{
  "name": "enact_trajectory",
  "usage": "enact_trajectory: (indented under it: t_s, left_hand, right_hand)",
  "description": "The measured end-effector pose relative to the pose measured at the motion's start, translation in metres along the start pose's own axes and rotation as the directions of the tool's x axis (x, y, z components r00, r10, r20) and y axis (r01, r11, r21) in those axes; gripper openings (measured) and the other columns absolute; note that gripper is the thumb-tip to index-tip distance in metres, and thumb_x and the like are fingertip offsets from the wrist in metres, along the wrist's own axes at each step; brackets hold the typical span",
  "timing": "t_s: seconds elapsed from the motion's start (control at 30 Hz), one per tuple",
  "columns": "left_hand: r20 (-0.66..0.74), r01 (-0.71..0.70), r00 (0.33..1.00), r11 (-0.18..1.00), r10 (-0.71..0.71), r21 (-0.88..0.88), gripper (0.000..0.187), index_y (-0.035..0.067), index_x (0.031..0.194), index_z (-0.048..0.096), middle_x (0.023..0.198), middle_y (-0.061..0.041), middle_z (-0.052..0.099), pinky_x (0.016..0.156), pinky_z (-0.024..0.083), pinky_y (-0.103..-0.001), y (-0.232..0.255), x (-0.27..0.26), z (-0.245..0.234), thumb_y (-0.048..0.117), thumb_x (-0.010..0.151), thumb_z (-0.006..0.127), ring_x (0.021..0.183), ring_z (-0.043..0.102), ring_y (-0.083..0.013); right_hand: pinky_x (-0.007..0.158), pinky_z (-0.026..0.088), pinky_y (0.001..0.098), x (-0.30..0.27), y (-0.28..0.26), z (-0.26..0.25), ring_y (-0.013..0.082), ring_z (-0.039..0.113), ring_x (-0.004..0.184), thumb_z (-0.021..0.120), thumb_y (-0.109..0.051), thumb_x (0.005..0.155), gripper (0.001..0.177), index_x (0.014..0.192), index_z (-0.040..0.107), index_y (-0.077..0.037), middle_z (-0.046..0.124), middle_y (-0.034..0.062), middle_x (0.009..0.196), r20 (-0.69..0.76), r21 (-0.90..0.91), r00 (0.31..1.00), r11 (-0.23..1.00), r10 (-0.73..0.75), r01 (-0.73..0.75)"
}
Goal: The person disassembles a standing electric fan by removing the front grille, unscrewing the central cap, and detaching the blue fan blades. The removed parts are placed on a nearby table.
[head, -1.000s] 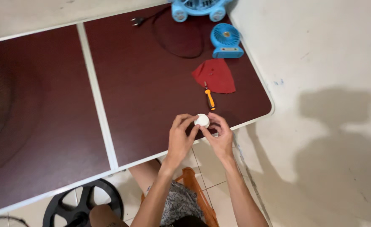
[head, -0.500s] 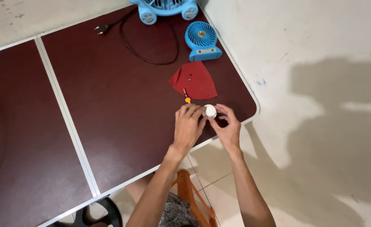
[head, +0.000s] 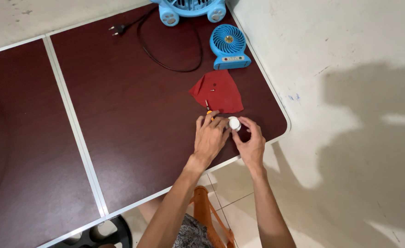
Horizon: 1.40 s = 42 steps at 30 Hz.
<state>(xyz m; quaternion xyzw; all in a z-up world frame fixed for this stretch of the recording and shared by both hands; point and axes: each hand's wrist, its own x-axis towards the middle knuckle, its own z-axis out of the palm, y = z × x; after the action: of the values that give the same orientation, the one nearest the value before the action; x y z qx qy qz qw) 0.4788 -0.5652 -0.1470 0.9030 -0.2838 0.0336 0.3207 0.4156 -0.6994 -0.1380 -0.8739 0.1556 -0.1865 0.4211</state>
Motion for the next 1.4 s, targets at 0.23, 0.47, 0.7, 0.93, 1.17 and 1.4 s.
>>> enact_trajectory:
  t_s: [0.23,0.47,0.7,0.93,1.17,1.4]
  left_hand:
    - [0.005,-0.003,1.0,0.999,0.003,-0.033,0.033,0.008,0.116,0.074,0.116,-0.004,0.072,0.107,0.037,-0.049,0.0,-0.001,-0.001,0.018,0.084,0.077,0.131,0.054,-0.0257]
    - [-0.068,-0.027,0.997,0.994,0.02,-0.104,0.033,0.005,0.117,0.073,0.117,-0.007,0.072,0.108,0.043,-0.044,0.002,-0.017,-0.018,0.012,0.085,0.076,0.128,0.057,-0.0269]
    - [-0.206,0.044,0.975,0.983,-0.082,-0.18,0.027,0.006,0.116,0.073,0.115,-0.008,0.073,0.103,0.046,-0.044,0.0,-0.067,-0.08,0.005,0.089,0.072,0.124,0.061,-0.0282]
    - [-0.414,0.19,0.875,0.965,-0.251,-0.183,0.025,0.006,0.113,0.072,0.113,-0.009,0.073,0.1,0.048,-0.043,-0.015,-0.154,-0.169,0.004,0.089,0.071,0.12,0.064,-0.0296]
    - [-0.63,0.388,0.651,0.899,-0.423,-0.203,0.023,0.007,0.11,0.073,0.11,-0.011,0.073,0.095,0.051,-0.042,-0.023,-0.279,-0.255,0.004,0.087,0.072,0.11,0.065,-0.0321]
    - [-0.773,0.552,0.37,0.791,-0.516,-0.263,0.018,0.008,0.108,0.074,0.109,-0.01,0.072,0.092,0.053,-0.04,0.007,-0.427,-0.311,0.005,0.09,0.072,0.105,0.066,-0.0316]
  right_hand:
    - [0.093,0.055,0.0357,0.0,0.003,-0.003,0.0236,0.069,0.115,0.082,-0.006,0.084,0.048,0.128,0.063,-0.005,0.073,0.0086,0.124,0.006,0.004,1.0,1.0,-0.022,0.022]
    - [0.092,0.056,0.0356,-0.001,0.001,-0.006,0.0239,0.068,0.115,0.082,-0.004,0.085,0.046,0.128,0.063,-0.004,0.069,0.0111,0.125,-0.01,0.098,0.999,0.995,0.037,-0.036]
    - [0.083,0.055,0.0304,-0.023,-0.045,0.021,0.0213,0.067,0.108,0.075,0.004,0.09,0.033,0.12,0.065,-0.002,0.065,0.0115,0.122,-0.064,0.144,0.986,0.976,-0.156,0.164]
    - [0.086,0.056,0.0268,-0.078,-0.127,0.093,0.0138,0.067,0.102,0.069,0.004,0.097,0.023,0.119,0.064,-0.001,0.067,0.0078,0.114,0.144,0.503,0.959,0.853,-0.244,0.141]
    - [0.08,0.056,0.0241,-0.175,-0.224,0.159,0.0105,0.068,0.094,0.068,0.001,0.097,0.023,0.119,0.065,-0.002,0.07,0.0047,0.108,0.425,0.659,0.801,0.75,-0.423,0.046]
    - [0.088,0.057,0.0253,-0.291,-0.299,0.193,0.0118,0.07,0.1,0.068,-0.001,0.098,0.022,0.12,0.066,-0.003,0.072,0.0044,0.109,0.537,0.737,0.567,0.674,-0.624,0.044]
